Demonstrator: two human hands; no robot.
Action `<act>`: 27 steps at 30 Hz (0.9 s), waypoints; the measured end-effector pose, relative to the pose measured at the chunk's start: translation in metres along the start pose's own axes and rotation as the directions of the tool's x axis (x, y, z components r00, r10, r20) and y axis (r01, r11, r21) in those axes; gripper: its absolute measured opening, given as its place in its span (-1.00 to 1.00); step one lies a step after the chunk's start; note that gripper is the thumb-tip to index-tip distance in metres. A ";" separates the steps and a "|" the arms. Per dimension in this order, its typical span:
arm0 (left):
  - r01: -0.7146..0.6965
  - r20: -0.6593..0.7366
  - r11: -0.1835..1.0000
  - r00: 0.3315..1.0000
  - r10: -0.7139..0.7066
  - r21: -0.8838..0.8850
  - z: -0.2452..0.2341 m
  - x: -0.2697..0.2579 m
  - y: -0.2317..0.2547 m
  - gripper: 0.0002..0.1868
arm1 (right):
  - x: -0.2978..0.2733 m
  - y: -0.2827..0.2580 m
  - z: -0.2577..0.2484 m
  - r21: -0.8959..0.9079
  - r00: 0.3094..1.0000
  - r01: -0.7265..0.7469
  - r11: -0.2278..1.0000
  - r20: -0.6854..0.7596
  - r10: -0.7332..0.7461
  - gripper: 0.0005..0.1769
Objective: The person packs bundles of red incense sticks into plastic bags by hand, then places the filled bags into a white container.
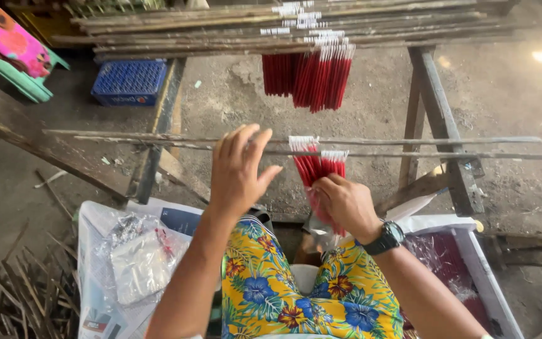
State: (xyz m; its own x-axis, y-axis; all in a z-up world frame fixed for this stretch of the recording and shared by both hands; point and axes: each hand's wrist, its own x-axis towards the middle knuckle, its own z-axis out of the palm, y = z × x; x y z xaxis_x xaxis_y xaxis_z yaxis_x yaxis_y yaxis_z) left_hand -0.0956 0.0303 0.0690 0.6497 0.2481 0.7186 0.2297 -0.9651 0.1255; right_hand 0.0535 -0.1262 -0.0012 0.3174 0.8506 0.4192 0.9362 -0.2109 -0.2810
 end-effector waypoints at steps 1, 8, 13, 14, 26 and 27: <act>-0.010 -0.010 1.000 1.000 0.010 0.008 0.010 0.002 -0.012 -0.39 | 0.004 -0.002 -0.006 -0.001 1.000 0.006 1.000 -0.015 -0.006 -0.91; -0.002 0.500 0.991 0.863 -0.068 0.137 0.050 0.017 -0.063 -0.82 | 0.016 -0.011 -0.033 -0.032 0.992 -0.045 0.998 -0.118 0.041 -0.92; 0.060 0.476 0.987 0.870 -0.126 0.150 -0.012 0.032 -0.028 -0.90 | 0.011 -0.028 -0.076 -0.023 0.979 0.021 1.000 -0.202 -0.025 -0.91; 0.101 0.505 0.983 0.847 -0.166 0.153 -0.030 0.034 -0.019 -0.90 | 0.010 -0.037 -0.092 -0.029 0.961 0.035 0.999 -0.272 -0.041 -0.91; 0.472 0.647 0.879 0.651 -0.396 0.062 -0.168 -0.059 0.096 -0.67 | -0.087 -0.119 -0.199 0.303 0.891 0.453 0.838 -0.143 -0.430 -0.84; 0.460 0.621 0.886 0.679 -0.392 0.055 -0.169 -0.074 0.101 -0.60 | -0.096 -0.122 -0.206 0.416 0.863 0.470 0.779 -0.031 -0.504 -0.78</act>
State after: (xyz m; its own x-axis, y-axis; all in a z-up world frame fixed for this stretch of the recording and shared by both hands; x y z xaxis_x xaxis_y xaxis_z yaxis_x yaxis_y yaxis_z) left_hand -0.2432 -0.0994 0.1439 0.8011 0.5983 0.0145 0.5426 -0.7363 0.4042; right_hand -0.0606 -0.2816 0.1710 -0.1930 0.8256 0.5303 0.8156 0.4354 -0.3810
